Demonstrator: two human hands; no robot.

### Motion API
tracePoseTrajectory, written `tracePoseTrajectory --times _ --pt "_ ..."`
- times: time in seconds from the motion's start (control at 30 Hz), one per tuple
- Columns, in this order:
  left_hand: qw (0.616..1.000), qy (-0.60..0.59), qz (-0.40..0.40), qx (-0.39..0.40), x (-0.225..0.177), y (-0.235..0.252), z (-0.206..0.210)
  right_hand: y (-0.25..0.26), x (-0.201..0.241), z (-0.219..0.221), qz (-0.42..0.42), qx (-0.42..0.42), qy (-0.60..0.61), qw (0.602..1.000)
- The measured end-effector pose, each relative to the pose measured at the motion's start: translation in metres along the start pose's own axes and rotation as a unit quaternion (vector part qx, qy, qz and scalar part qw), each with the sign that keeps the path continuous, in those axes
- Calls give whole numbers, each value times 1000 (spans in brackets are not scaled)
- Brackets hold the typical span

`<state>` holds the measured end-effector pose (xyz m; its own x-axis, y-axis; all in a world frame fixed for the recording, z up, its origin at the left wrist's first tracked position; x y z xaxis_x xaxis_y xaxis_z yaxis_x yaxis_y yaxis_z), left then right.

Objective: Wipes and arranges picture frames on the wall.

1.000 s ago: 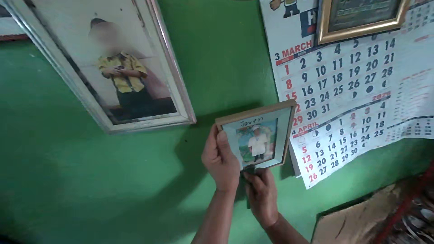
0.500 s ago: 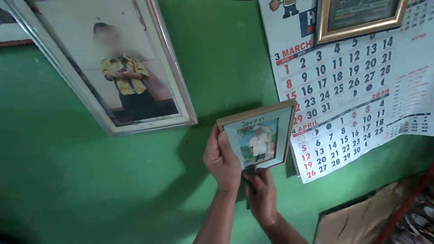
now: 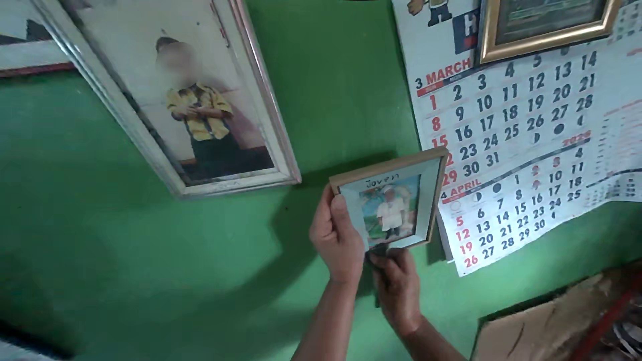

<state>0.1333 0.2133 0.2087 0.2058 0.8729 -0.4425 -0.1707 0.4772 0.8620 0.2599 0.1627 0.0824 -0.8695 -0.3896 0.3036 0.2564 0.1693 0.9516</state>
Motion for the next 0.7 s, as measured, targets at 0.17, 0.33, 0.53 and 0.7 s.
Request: tracePoseTrajectory --times 0.17,0.33,0.53,0.7 --pt "1000 -9 -11 10 0 0 0 14 15 5 -33 -6 14 999" --pt "1000 4 -10 8 -2 0 0 10 15 6 -64 -4 9 998" --pt "1000 -3 -20 11 1 -1 0 0 15 8 -104 50 -33 993" --pt "1000 -3 -10 10 1 0 -2 16 -13 -24 -122 115 -83 982"
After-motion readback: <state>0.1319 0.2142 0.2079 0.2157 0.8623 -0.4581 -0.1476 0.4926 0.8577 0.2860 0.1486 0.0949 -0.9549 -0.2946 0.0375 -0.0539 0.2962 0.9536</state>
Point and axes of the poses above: each hand's wrist, its own y-axis towards the middle knuckle, its own z-axis out of the palm, x = y × z, the point moved 10 cm from there along y, towards the middle knuckle, and after that the axes turned 8 degrees about -z, right-handed, at the moved point
